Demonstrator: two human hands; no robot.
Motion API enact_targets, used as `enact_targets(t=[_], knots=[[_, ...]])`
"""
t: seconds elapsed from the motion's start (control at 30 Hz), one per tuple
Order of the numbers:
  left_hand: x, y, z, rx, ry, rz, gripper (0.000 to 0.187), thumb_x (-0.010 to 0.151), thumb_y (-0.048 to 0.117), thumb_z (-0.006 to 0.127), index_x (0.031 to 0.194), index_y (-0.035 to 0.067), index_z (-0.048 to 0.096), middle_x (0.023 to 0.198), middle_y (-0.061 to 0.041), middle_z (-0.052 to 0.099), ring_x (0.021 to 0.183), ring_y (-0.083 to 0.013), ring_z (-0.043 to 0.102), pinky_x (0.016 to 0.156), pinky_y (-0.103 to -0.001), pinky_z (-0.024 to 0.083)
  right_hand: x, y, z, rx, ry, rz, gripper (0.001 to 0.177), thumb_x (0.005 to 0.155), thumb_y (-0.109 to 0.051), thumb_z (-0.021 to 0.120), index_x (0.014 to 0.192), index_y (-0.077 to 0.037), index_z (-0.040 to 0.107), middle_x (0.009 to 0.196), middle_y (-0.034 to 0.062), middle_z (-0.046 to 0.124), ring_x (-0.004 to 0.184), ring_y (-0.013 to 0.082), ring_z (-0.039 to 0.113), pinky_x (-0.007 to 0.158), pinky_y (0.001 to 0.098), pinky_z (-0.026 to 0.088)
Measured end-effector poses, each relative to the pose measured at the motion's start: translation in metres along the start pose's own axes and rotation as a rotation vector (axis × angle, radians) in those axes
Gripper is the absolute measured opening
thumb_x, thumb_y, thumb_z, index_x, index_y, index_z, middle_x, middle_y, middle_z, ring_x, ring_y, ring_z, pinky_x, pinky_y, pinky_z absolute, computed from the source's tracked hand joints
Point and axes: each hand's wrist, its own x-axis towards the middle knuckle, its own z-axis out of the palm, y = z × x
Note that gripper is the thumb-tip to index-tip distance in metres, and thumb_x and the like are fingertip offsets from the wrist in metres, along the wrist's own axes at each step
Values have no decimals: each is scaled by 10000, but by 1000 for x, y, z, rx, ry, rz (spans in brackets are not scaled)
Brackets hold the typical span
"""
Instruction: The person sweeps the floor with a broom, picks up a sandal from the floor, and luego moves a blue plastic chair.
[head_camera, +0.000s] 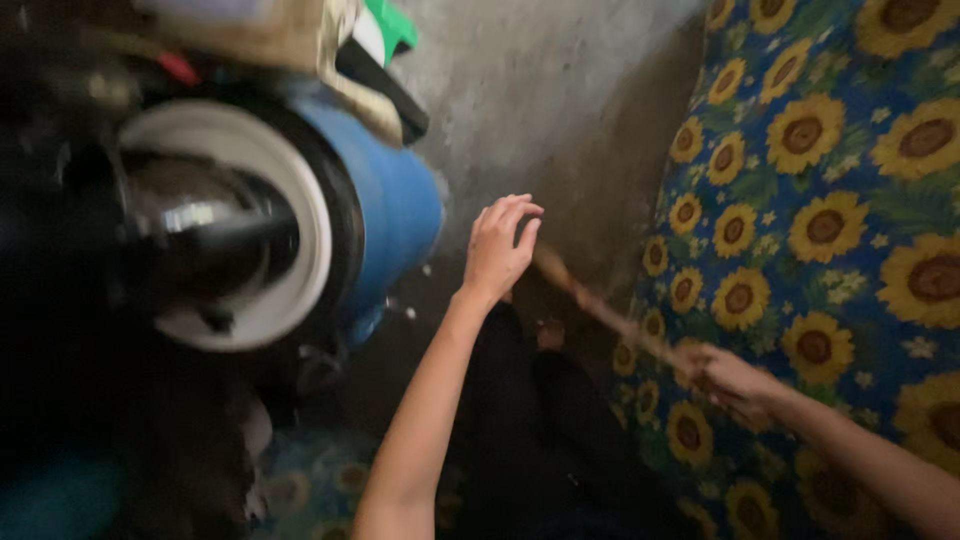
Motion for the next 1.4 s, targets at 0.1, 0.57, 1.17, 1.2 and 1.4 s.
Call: enact_targets(t=[0.1, 0.57, 1.17, 1.2, 1.4], knots=[[49, 4, -16, 25, -4, 100, 148, 957, 177, 668, 1090, 121, 699, 1301, -87, 678, 1289, -312, 594, 1097, -457, 427, 51, -13, -9, -74, 52, -36, 417, 1004, -245, 490, 1378, -72, 548, 888, 212, 641, 710, 312, 523, 659, 456, 472], [158, -32, -36, 25, -158, 121, 154, 954, 150, 679, 1100, 108, 697, 1289, -98, 683, 1288, -326, 599, 1087, -454, 451, 129, -244, -99, -251, 880, -435, 511, 964, -225, 580, 1441, -68, 486, 1172, 297, 653, 1043, 476, 638, 863, 548, 523], [247, -31, -7, -2, -128, -34, 147, 963, 147, 666, 1092, 88, 705, 1273, -124, 693, 1259, -344, 614, 1063, -447, 475, 221, -354, -225, 1936, -235, -566, 346, 751, 62, 596, 994, -63, 383, 712, 72, 490, 558, 184, 506, 534, 270, 539], [254, -32, -3, -4, -121, -68, 141, 967, 143, 660, 1088, 86, 703, 1276, -121, 696, 1264, -341, 619, 1063, -445, 479, 222, -376, -250, 1926, -166, -555, 315, 713, 63, 583, 934, -65, 399, 702, 73, 496, 565, 192, 527, 540, 269, 555], [304, -24, 32, -5, -80, -80, 154, 962, 149, 666, 1098, 87, 704, 1279, -132, 689, 1260, -353, 618, 1070, -445, 472, 197, -441, -364, 1977, -667, -514, 164, 1050, -138, 479, 1033, 20, 439, 721, 24, 462, 600, 130, 490, 543, 273, 485]])
